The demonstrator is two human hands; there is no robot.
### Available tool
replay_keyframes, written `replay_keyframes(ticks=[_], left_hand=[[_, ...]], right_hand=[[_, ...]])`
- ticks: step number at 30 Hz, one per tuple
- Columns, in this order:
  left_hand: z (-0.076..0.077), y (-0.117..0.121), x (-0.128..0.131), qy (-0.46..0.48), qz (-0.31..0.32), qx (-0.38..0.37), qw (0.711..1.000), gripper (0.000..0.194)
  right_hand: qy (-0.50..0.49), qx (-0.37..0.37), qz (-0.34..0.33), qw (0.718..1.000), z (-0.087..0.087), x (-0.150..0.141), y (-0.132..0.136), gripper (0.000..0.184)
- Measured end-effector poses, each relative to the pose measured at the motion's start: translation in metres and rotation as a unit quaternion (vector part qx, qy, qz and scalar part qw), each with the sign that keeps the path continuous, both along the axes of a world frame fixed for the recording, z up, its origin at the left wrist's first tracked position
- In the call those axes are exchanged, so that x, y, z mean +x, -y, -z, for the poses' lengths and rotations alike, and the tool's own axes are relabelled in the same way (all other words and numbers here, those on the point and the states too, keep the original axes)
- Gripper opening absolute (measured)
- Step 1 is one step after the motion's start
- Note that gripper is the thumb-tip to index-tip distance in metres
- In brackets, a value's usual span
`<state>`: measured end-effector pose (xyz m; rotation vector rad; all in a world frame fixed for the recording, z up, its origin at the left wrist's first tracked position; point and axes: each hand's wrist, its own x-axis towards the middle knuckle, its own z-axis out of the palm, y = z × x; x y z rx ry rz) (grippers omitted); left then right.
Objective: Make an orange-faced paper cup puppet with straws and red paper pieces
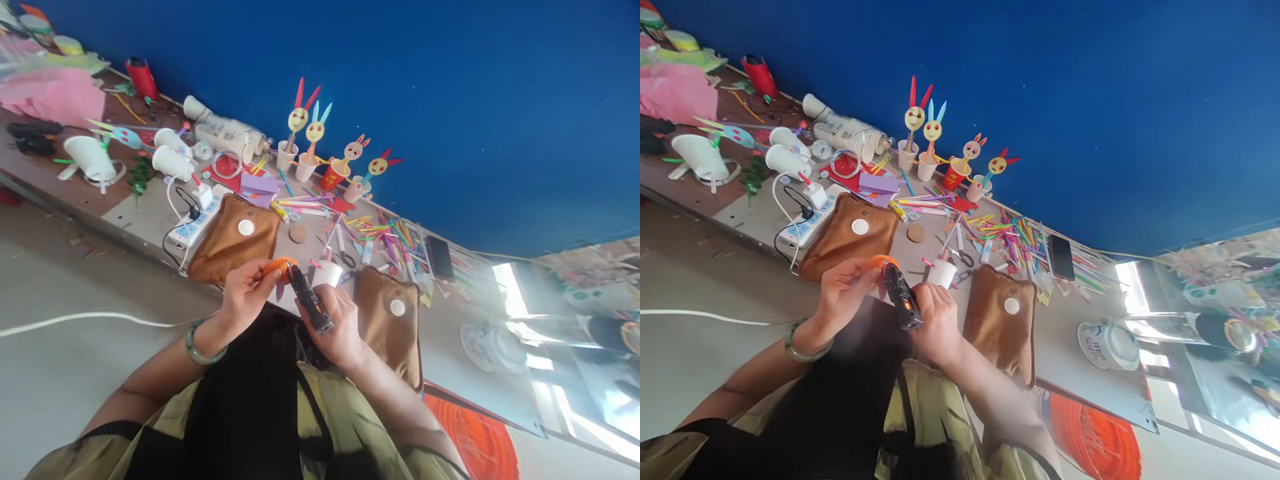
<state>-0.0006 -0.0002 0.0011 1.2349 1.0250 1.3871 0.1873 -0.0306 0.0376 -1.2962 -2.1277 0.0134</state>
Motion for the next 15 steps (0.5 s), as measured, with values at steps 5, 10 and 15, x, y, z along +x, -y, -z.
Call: replay_keyframes(ticks=[5,10,15], left_hand=[[-0.0013,0.0,0.0002,0.003,0.004,-0.007,1.0,0.025],[-0.0012,-0.0006,0.0004,-0.015,-0.007,0.002,1.0,0.021],[-0.0004,-0.0007,-0.0008,-0.004,-0.001,-0.009,1.0,0.025]], right_hand=[[0.002,-0.003,0.004,1.0,-0.0006,-0.0009,0.0007,0.014],[0.012,0.002,-0.01,1.0,0.0013,-0.0008,0.0,0.014],[0.01,0.004,-0.001,1.0,0.0019,-0.0012,-0.0006,0.014]])
